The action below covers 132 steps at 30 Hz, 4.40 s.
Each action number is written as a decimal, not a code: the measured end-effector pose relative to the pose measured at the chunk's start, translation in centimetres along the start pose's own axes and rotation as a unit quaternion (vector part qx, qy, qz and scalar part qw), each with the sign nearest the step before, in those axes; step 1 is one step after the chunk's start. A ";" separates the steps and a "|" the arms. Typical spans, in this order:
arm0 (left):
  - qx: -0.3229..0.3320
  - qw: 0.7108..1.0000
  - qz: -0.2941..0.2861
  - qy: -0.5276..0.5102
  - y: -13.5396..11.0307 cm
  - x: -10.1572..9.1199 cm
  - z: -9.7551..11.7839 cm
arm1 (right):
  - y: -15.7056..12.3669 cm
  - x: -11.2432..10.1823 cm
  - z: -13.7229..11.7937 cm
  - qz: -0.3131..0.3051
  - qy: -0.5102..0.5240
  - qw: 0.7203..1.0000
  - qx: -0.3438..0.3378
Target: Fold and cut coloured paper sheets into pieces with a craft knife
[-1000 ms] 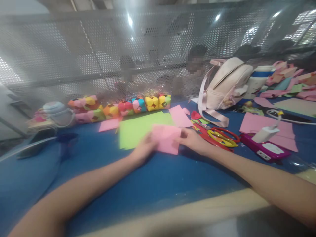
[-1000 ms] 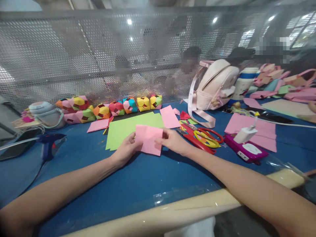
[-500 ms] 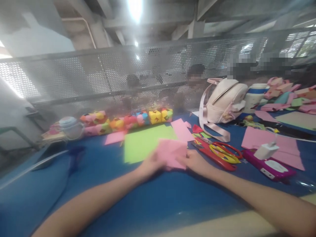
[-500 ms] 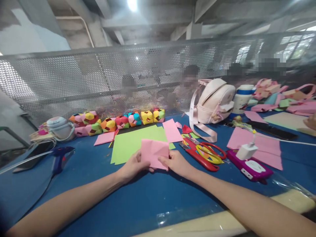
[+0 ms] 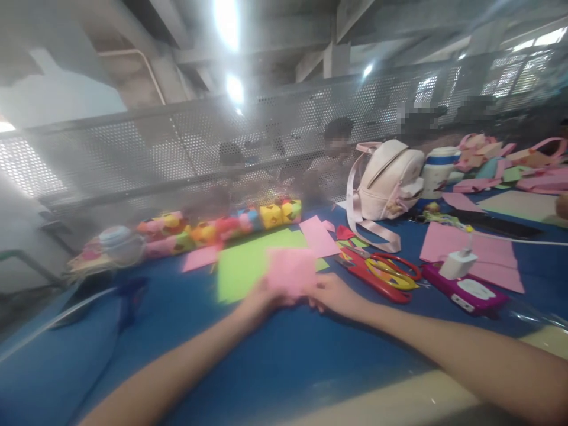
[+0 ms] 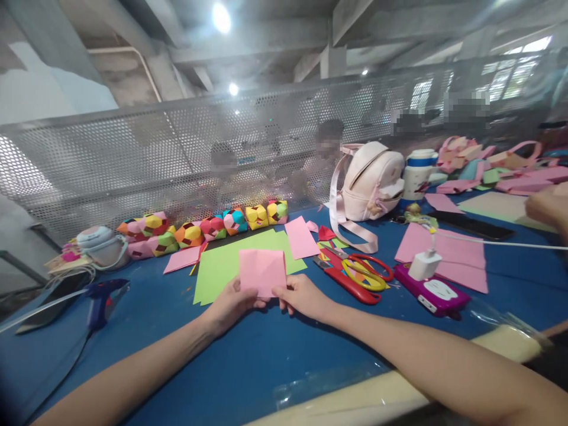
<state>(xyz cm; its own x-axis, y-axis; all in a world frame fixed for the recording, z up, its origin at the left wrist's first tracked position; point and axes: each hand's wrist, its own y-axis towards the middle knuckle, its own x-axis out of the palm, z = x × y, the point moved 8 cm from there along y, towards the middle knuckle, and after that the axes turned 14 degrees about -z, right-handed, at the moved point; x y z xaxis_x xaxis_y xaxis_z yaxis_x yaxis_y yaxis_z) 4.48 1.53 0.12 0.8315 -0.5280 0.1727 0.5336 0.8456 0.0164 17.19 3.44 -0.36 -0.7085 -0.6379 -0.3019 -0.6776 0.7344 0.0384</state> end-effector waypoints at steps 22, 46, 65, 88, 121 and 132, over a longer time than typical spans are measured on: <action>-0.081 0.992 0.093 0.040 -0.6 -1.9 -0.9 | 0.0 -0.5 0.6 0.012 0.051 0.998 0.044; -0.138 0.985 0.036 -0.093 -0.6 -1.8 -2.5 | -0.6 -1.0 0.8 -0.026 0.094 0.984 0.146; -0.129 0.991 0.004 -0.027 -0.5 -1.7 -2.7 | -0.4 -1.4 1.7 -0.064 0.126 0.971 0.190; -0.177 0.964 0.148 0.129 -1.1 -4.1 -1.0 | -0.2 -5.0 1.4 -0.045 0.122 0.972 0.197; -0.199 0.858 -0.007 0.474 1.4 -2.1 0.4 | -0.4 2.9 -1.2 -0.055 -0.406 0.909 -0.073; -0.096 0.790 -0.060 0.603 1.1 0.7 0.6 | -0.2 3.0 -0.9 -0.090 -0.447 0.890 -0.010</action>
<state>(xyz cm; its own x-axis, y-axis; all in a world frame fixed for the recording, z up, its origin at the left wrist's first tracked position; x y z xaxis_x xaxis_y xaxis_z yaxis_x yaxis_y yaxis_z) 5.54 2.14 0.81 0.2548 -0.3928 -0.8836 0.5370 0.8174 -0.2086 15.03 1.19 -0.46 -0.1541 -0.3003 -0.9413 -0.7738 0.6291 -0.0740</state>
